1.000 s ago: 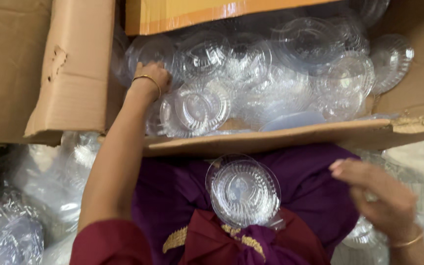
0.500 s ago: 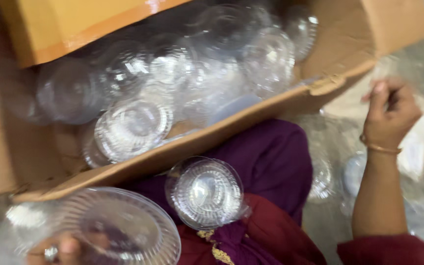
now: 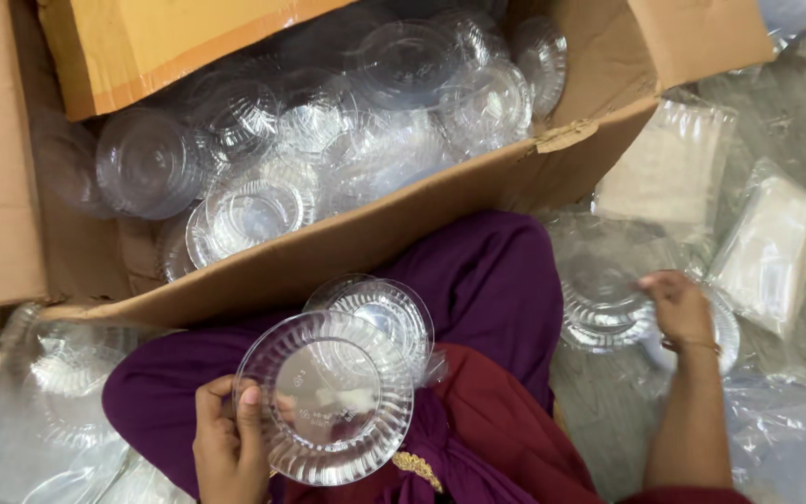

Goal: The person sits on the floor and repeatedly picks clear plastic plates from a cardboard box, stacks them in hand, and places the stack back into the box. The person also handles a plastic bag and wraps a stack of plates in it before placing it aside.

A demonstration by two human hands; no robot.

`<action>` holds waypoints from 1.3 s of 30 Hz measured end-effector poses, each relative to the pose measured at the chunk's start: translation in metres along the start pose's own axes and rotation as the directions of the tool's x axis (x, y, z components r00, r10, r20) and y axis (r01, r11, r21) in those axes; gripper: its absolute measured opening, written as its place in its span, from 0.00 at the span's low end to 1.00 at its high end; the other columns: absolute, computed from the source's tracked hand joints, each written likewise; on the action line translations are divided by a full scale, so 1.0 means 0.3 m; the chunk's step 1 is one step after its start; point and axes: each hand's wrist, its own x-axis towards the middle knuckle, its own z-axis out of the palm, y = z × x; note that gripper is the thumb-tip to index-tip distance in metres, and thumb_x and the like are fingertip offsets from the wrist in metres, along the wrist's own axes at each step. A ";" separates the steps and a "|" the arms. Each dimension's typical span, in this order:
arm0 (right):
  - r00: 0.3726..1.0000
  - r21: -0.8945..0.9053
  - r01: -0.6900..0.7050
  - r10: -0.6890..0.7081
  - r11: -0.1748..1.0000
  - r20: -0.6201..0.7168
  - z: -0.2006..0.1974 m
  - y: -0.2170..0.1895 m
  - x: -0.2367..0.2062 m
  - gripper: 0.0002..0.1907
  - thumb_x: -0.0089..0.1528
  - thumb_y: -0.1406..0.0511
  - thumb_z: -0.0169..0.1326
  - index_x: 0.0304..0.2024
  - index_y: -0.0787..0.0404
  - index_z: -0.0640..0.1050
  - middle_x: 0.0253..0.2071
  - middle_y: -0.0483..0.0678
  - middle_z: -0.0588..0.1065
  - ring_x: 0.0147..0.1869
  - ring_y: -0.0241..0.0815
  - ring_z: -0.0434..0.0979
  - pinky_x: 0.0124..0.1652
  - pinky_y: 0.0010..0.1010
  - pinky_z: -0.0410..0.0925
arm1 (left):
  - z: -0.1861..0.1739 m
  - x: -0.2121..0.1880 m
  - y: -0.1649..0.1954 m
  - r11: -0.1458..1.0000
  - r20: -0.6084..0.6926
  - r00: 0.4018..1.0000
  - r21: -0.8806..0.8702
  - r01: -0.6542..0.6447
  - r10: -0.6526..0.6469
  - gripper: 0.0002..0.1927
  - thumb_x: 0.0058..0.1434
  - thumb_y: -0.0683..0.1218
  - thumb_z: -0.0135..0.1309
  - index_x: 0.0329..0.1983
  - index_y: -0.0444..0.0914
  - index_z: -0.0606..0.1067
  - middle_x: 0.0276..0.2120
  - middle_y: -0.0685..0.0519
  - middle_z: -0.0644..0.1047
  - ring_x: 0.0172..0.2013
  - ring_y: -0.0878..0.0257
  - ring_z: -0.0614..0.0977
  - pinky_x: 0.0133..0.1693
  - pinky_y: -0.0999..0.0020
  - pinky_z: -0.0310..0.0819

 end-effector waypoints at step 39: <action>0.808 0.858 -0.254 -0.390 0.447 0.442 0.609 -0.838 -0.479 0.11 0.70 0.68 0.45 0.54 0.62 0.63 0.52 0.70 0.75 0.51 0.58 0.82 0.46 0.45 0.77 | 0.059 0.079 -0.065 0.945 -0.703 0.658 0.060 -0.320 0.268 0.21 0.54 0.52 0.69 0.21 0.34 0.71 0.48 0.47 0.74 0.38 0.61 0.81 0.37 0.69 0.79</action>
